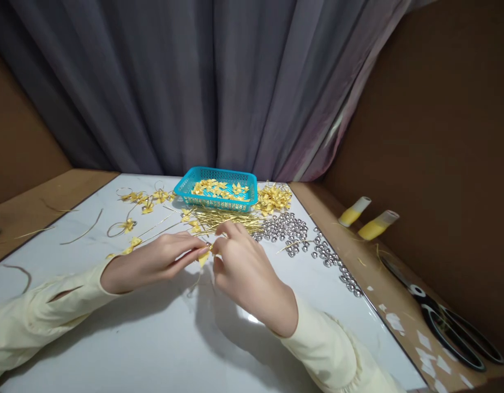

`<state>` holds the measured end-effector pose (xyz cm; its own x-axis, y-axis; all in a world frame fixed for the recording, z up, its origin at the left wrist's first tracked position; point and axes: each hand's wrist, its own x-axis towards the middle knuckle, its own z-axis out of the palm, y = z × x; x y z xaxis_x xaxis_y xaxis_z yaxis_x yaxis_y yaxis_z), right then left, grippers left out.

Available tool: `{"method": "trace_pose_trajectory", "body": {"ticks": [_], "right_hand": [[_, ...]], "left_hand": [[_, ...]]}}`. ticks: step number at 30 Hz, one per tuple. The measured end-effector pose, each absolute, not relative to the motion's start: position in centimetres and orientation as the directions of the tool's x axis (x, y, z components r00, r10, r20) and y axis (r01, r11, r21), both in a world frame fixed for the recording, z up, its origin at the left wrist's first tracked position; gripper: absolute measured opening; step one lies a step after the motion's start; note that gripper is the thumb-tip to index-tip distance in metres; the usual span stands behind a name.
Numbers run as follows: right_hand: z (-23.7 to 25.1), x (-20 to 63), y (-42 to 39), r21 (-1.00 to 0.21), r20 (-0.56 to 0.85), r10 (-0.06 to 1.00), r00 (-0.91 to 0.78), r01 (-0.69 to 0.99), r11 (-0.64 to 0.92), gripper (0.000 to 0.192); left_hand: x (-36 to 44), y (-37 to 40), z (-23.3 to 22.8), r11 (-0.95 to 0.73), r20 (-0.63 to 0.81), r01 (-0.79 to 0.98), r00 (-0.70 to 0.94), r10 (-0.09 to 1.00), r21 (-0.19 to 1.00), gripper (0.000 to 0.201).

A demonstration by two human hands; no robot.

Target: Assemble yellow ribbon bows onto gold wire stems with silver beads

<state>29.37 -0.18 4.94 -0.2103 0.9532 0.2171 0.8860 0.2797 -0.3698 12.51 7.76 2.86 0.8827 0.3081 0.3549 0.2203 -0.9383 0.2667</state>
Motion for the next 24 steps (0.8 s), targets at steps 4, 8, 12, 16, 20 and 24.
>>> {"method": "trace_pose_trajectory", "body": {"ticks": [4, 8, 12, 16, 20, 24], "right_hand": [[4.5, 29.4, 0.4, -0.476, 0.179, 0.965, -0.194, 0.841, 0.258, 0.018], [4.4, 29.2, 1.2, -0.565, 0.164, 0.970, -0.179, 0.789, 0.241, 0.016], [4.8, 29.0, 1.8, -0.654, 0.053, 0.982, -0.181, 0.737, 0.172, 0.015], [4.8, 29.0, 2.3, -0.689, 0.044, 0.982, -0.182, 0.707, 0.162, 0.019], [4.6, 29.2, 2.7, -0.736, 0.046, 0.980, -0.194, 0.657, 0.164, 0.020], [4.9, 29.9, 2.8, -0.818, -0.020, 0.987, -0.162, 0.570, 0.077, 0.018]], "left_hand": [[12.4, 7.8, 2.3, -0.940, 0.375, 0.251, 0.868, 0.324, 0.230, 0.030], [12.4, 7.9, 2.0, -0.956, 0.407, 0.262, 0.865, 0.294, 0.134, 0.030], [12.3, 8.0, 1.8, -0.963, 0.438, 0.259, 0.860, 0.263, 0.071, 0.028], [12.3, 8.0, 2.0, -0.958, 0.429, 0.280, 0.859, 0.279, 0.063, 0.026], [12.2, 7.9, 2.2, -0.956, 0.402, 0.291, 0.870, 0.285, 0.049, 0.026], [12.0, 8.1, 2.3, -0.952, 0.351, 0.304, 0.887, 0.300, 0.045, 0.028]]}}
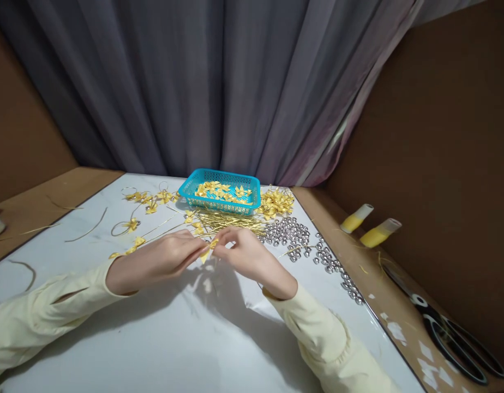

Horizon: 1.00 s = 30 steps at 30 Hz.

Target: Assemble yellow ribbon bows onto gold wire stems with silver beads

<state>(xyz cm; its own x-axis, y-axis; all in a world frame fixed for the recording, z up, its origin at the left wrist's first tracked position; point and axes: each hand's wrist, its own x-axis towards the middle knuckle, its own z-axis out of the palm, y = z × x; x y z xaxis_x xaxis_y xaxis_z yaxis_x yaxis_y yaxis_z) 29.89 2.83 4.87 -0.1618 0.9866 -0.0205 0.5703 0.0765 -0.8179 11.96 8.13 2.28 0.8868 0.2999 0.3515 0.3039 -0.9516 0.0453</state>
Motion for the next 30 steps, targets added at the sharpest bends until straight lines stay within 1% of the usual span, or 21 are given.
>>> {"method": "trace_pose_trajectory", "body": {"ticks": [3, 6, 8, 10, 13, 16, 18, 20, 22, 25, 30], "right_hand": [[5.1, 30.8, 3.0, -0.918, -0.098, 0.981, -0.169, 0.395, -0.024, 0.018], [5.1, 32.0, 3.5, -0.974, -0.171, 0.965, -0.198, 0.182, -0.135, 0.018], [5.2, 32.8, 3.9, -0.979, -0.204, 0.944, -0.260, 0.038, -0.201, 0.018], [5.3, 33.5, 4.1, -0.963, -0.229, 0.915, -0.334, -0.063, -0.264, 0.015], [5.7, 34.4, 4.2, -0.952, -0.222, 0.881, -0.418, -0.103, -0.289, 0.007], [6.2, 35.4, 4.1, -0.960, -0.218, 0.869, -0.445, -0.063, -0.274, 0.011], [6.6, 35.9, 3.9, -0.963, -0.217, 0.881, -0.420, -0.058, -0.264, 0.015], [7.2, 36.4, 3.6, -0.965, -0.195, 0.907, -0.372, -0.092, -0.245, 0.017], [7.9, 36.7, 3.3, -0.969, -0.145, 0.940, -0.310, -0.145, -0.198, 0.017], [8.8, 37.1, 2.7, -0.976, -0.047, 0.986, -0.162, -0.204, -0.081, 0.018], [9.9, 38.0, 1.7, -0.977, 0.095, 0.995, 0.033, -0.189, 0.099, 0.034]], "left_hand": [[11.9, 8.3, 2.5, -0.950, 0.306, 0.306, 0.900, 0.311, 0.067, 0.027], [11.9, 8.3, 2.7, -0.948, 0.267, 0.300, 0.910, 0.317, 0.103, 0.028], [11.9, 8.4, 2.9, -0.943, 0.250, 0.308, 0.910, 0.331, 0.128, 0.030], [11.9, 8.4, 3.0, -0.936, 0.236, 0.318, 0.908, 0.346, 0.149, 0.031], [11.8, 8.6, 3.3, -0.932, 0.221, 0.310, 0.911, 0.347, 0.187, 0.031], [11.8, 8.8, 3.7, -0.929, 0.184, 0.281, 0.927, 0.328, 0.243, 0.031], [11.8, 9.0, 4.0, -0.918, 0.151, 0.262, 0.937, 0.316, 0.297, 0.031], [11.7, 9.1, 4.2, -0.904, 0.130, 0.241, 0.944, 0.303, 0.352, 0.032], [11.5, 9.2, 4.4, -0.895, 0.120, 0.222, 0.950, 0.288, 0.386, 0.033], [11.4, 9.3, 4.4, -0.892, 0.113, 0.213, 0.954, 0.278, 0.398, 0.032], [11.2, 9.4, 4.4, -0.890, 0.127, 0.180, 0.959, 0.254, 0.418, 0.032]]}}
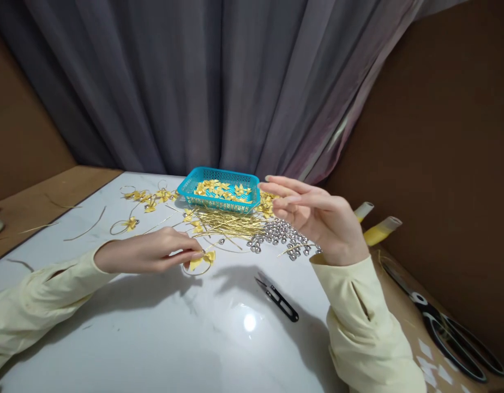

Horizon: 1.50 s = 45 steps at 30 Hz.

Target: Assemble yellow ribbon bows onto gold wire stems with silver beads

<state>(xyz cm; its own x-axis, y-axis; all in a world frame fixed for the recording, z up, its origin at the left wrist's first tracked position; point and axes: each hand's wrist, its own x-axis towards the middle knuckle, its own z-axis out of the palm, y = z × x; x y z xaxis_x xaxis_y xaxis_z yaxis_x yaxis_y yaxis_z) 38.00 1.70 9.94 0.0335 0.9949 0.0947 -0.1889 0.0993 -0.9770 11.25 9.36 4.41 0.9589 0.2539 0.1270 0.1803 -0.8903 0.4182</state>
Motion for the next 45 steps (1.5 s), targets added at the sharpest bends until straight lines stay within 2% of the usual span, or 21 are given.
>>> {"method": "trace_pose_trajectory", "body": {"ticks": [5, 9, 12, 16, 18, 23, 27, 31, 34, 38, 41, 43, 45], "right_hand": [[10.6, 38.8, 1.0, -0.958, 0.262, 0.935, 0.240, -0.054, 0.283, 0.039], [10.7, 39.7, 0.8, -0.923, 0.376, 0.859, 0.349, 0.061, 0.379, 0.036], [10.7, 40.1, 0.7, -0.889, 0.453, 0.820, 0.349, 0.104, 0.447, 0.039], [10.8, 40.2, 0.5, -0.841, 0.540, 0.798, 0.267, 0.149, 0.520, 0.051], [10.7, 40.3, 0.5, -0.823, 0.568, 0.781, 0.260, 0.156, 0.546, 0.050], [10.4, 41.1, 1.1, -0.806, 0.582, 0.732, 0.353, 0.131, 0.578, 0.034], [10.3, 41.3, 1.6, -0.837, 0.520, 0.716, 0.465, 0.113, 0.535, 0.020], [10.2, 41.2, 1.7, -0.864, 0.487, 0.711, 0.508, 0.159, 0.478, 0.009], [10.1, 41.3, 1.4, -0.869, 0.493, 0.726, 0.479, 0.305, 0.390, 0.013], [10.4, 40.8, 0.4, -0.812, 0.479, 0.781, 0.402, 0.541, 0.219, 0.014], [11.1, 39.3, -0.6, -0.810, 0.413, 0.850, 0.326, 0.558, 0.180, 0.015], [11.4, 37.8, -1.3, -0.830, 0.340, 0.915, 0.215, 0.526, 0.185, 0.016], [11.4, 36.0, -1.7, -0.777, 0.265, 0.964, -0.030, 0.586, 0.232, 0.014]], "left_hand": [[11.2, 9.4, 4.6, -0.869, 0.144, 0.136, 0.962, 0.230, 0.476, 0.030], [11.2, 9.4, 4.9, -0.851, 0.177, 0.108, 0.957, 0.229, 0.513, 0.029], [11.1, 9.5, 5.0, -0.850, 0.192, 0.098, 0.955, 0.227, 0.518, 0.030], [11.1, 9.6, 4.9, -0.853, 0.195, 0.091, 0.956, 0.219, 0.513, 0.030], [11.1, 9.7, 4.8, -0.852, 0.196, 0.088, 0.956, 0.217, 0.515, 0.029], [11.0, 9.7, 4.9, -0.843, 0.208, 0.067, 0.956, 0.208, 0.534, 0.027], [11.0, 9.7, 5.0, -0.843, 0.212, 0.059, 0.956, 0.202, 0.535, 0.027], [11.1, 9.8, 4.8, -0.837, 0.209, 0.073, 0.953, 0.219, 0.542, 0.028], [11.2, 9.9, 4.7, -0.809, 0.195, 0.113, 0.943, 0.271, 0.576, 0.027], [11.5, 10.0, 4.6, -0.658, 0.129, 0.097, 0.949, 0.287, 0.747, 0.026], [11.6, 10.0, 4.6, -0.511, 0.079, 0.072, 0.960, 0.268, 0.857, 0.024], [11.7, 9.9, 4.5, -0.437, 0.057, 0.069, 0.961, 0.269, 0.897, 0.023], [11.7, 9.7, 4.5, -0.365, 0.033, 0.072, 0.961, 0.275, 0.928, 0.022]]}}
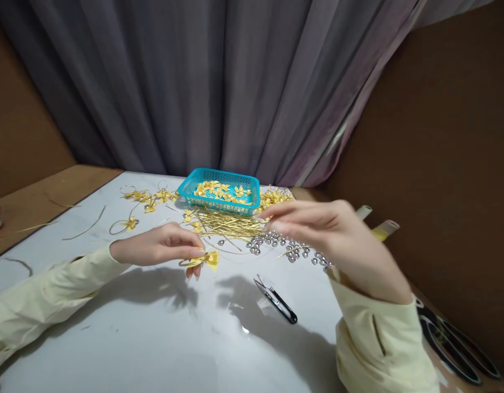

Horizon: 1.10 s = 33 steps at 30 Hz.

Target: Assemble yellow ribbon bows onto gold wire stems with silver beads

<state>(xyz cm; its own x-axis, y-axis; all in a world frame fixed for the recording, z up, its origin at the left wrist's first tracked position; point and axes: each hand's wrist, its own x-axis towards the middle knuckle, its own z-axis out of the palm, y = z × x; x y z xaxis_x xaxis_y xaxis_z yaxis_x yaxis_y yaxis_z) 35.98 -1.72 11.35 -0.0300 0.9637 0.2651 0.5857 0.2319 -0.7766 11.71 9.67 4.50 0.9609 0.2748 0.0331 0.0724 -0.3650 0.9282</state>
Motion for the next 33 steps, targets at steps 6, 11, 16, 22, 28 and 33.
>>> {"method": "trace_pose_trajectory", "body": {"ticks": [6, 11, 16, 22, 28, 33], "right_hand": [[8.9, 31.2, -1.8, -0.528, 0.352, 0.821, -0.450, 0.629, 0.571, 0.020], [8.0, 30.7, -1.5, -0.494, 0.394, 0.829, -0.396, 0.670, 0.554, 0.024], [7.7, 30.7, -1.6, -0.473, 0.398, 0.835, -0.379, 0.696, 0.541, 0.023], [8.3, 31.3, -1.9, -0.556, 0.337, 0.909, -0.246, 0.727, 0.403, 0.017], [8.9, 32.6, -0.2, -0.880, -0.031, 0.938, -0.346, 0.455, 0.139, 0.014], [7.7, 32.6, 1.0, -0.919, -0.146, 0.875, -0.462, 0.390, 0.052, 0.026]], "left_hand": [[11.8, 9.2, 4.6, -0.259, 0.007, 0.068, 0.961, 0.278, 0.964, 0.020], [11.8, 9.1, 4.8, -0.255, 0.020, 0.057, 0.957, 0.290, 0.965, 0.020], [11.7, 8.8, 5.0, -0.355, 0.062, 0.064, 0.941, 0.333, 0.933, 0.023], [11.3, 8.1, 4.9, -0.771, 0.378, 0.066, 0.843, 0.382, 0.633, 0.023], [11.0, 7.8, 5.3, -0.865, 0.452, 0.043, 0.839, 0.303, 0.500, 0.020], [11.1, 7.8, 5.2, -0.857, 0.443, 0.039, 0.844, 0.303, 0.513, 0.019]]}}
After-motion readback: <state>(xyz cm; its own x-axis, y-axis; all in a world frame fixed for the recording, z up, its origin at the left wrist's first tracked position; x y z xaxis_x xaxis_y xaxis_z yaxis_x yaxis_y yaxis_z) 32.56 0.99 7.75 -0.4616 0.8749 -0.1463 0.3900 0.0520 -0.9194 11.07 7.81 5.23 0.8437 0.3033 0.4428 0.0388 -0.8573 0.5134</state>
